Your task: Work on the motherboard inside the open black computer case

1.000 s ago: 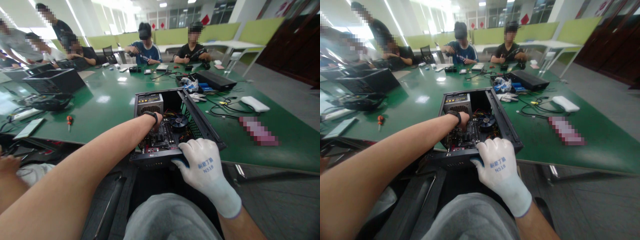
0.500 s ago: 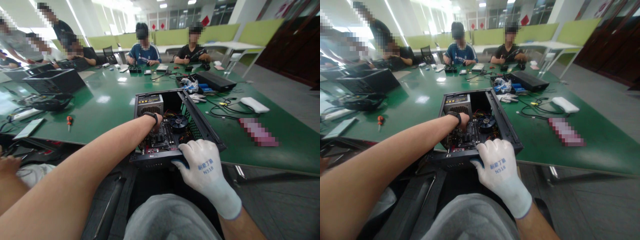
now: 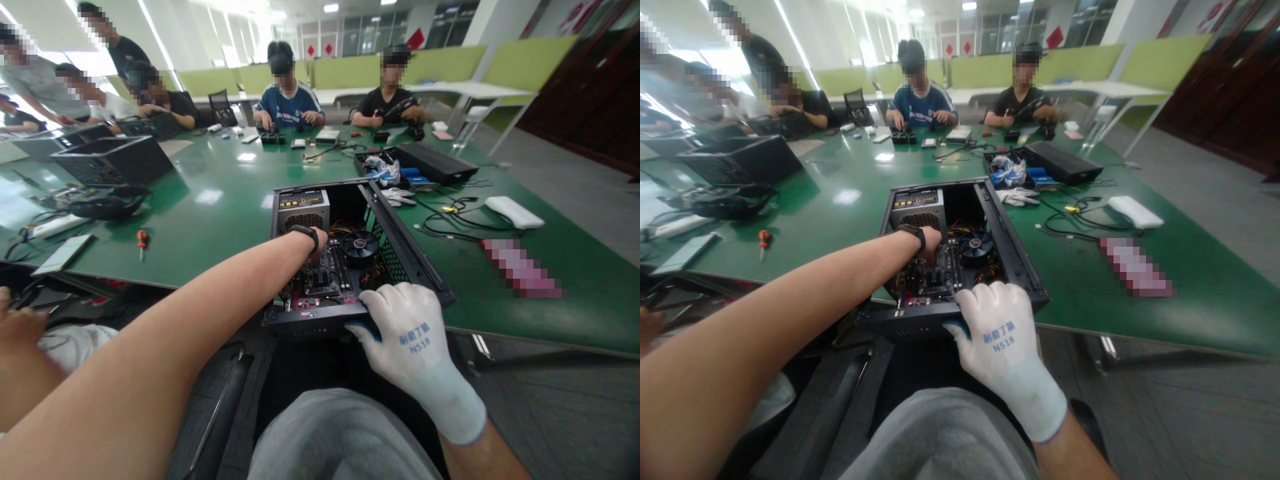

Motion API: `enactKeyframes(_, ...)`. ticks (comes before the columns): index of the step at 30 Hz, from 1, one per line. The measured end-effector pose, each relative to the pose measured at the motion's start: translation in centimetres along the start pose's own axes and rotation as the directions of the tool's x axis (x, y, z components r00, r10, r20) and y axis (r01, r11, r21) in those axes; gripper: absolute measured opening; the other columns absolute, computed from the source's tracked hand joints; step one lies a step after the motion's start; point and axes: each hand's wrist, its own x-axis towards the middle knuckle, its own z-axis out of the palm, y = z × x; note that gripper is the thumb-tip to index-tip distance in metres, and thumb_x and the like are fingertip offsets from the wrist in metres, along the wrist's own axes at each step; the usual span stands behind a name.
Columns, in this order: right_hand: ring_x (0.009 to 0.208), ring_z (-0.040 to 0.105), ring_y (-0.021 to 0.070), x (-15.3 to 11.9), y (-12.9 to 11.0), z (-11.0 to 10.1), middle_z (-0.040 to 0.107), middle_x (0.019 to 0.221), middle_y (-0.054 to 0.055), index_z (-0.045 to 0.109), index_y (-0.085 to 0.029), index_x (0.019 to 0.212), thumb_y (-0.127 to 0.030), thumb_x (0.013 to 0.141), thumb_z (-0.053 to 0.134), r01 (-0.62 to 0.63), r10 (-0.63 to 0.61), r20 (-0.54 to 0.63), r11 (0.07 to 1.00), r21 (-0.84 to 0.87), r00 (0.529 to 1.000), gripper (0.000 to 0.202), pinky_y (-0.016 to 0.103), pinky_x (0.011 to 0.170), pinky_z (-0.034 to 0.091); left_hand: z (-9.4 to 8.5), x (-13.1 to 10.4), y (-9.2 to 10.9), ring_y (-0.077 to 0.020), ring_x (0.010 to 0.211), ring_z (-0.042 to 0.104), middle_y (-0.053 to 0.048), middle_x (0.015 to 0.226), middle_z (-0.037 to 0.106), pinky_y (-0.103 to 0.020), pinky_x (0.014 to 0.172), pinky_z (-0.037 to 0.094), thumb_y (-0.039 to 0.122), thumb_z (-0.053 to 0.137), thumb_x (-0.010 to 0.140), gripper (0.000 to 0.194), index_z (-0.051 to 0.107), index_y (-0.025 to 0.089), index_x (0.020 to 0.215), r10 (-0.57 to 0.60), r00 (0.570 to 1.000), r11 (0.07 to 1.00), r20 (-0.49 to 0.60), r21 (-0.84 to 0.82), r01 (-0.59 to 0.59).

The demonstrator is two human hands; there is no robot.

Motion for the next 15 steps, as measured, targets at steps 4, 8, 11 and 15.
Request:
enactKeyframes(4, 0.083, 0.048, 0.0253, -0.05, 0.01, 0.11, 0.064, 0.088, 0.007, 0.066, -0.02, 0.105, -0.05, 0.087, 0.065, -0.002, 0.002, 0.005, 1.0, -0.001, 1.0, 0.035, 0.039, 0.075, 0.023, 0.04, 0.02, -0.07, -0.0304, 0.107, 0.07, -0.012, 0.107, 0.078, -0.03, 0.095, 0.054, 0.024, 0.09, 0.056, 0.052, 0.08, 0.015, 0.106, -0.002, 1.0, 1.0, -0.003, -0.021, 0.002)
enactKeyframes(8, 0.083, 0.049, 0.0251, -0.12, -0.05, 0.09, 0.064, 0.088, 0.007, 0.066, -0.02, 0.104, -0.05, 0.087, 0.065, -0.009, 0.009, 0.0, 1.0, -0.006, 1.0, 0.035, 0.039, 0.075, 0.024, -0.05, 0.17, -0.04, -0.031, 0.102, 0.072, -0.014, 0.106, 0.078, -0.031, 0.091, 0.056, 0.023, 0.089, 0.057, 0.051, 0.08, 0.012, 0.106, 0.003, 1.0, 1.0, 0.019, 0.007, -0.003)
enactKeyframes(11, 0.084, 0.05, 0.0253, -0.09, 0.0, 0.09, 0.065, 0.089, 0.008, 0.065, -0.02, 0.106, -0.051, 0.088, 0.065, -0.003, 0.003, 0.005, 1.0, -0.002, 1.0, 0.036, 0.039, 0.076, 0.025, -0.09, 0.37, -0.07, -0.0298, 0.099, 0.072, -0.014, 0.106, 0.078, -0.031, 0.089, 0.057, 0.024, 0.088, 0.059, 0.048, 0.08, 0.012, 0.105, 0.018, 0.999, 0.999, 0.038, 0.04, -0.019)
enactKeyframes(15, 0.086, 0.053, 0.0262, -0.08, 0.17, 0.24, 0.066, 0.093, 0.008, 0.064, -0.019, 0.111, -0.05, 0.087, 0.067, 0.015, -0.015, 0.003, 1.0, 0.014, 1.0, 0.038, 0.04, 0.078, 0.029, 0.04, 0.67, -0.37, -0.0297, 0.103, 0.071, -0.014, 0.111, 0.077, -0.03, 0.088, 0.056, 0.027, 0.088, 0.059, 0.05, 0.08, 0.013, 0.106, 0.023, 1.0, 0.999, 0.014, 0.031, -0.023)
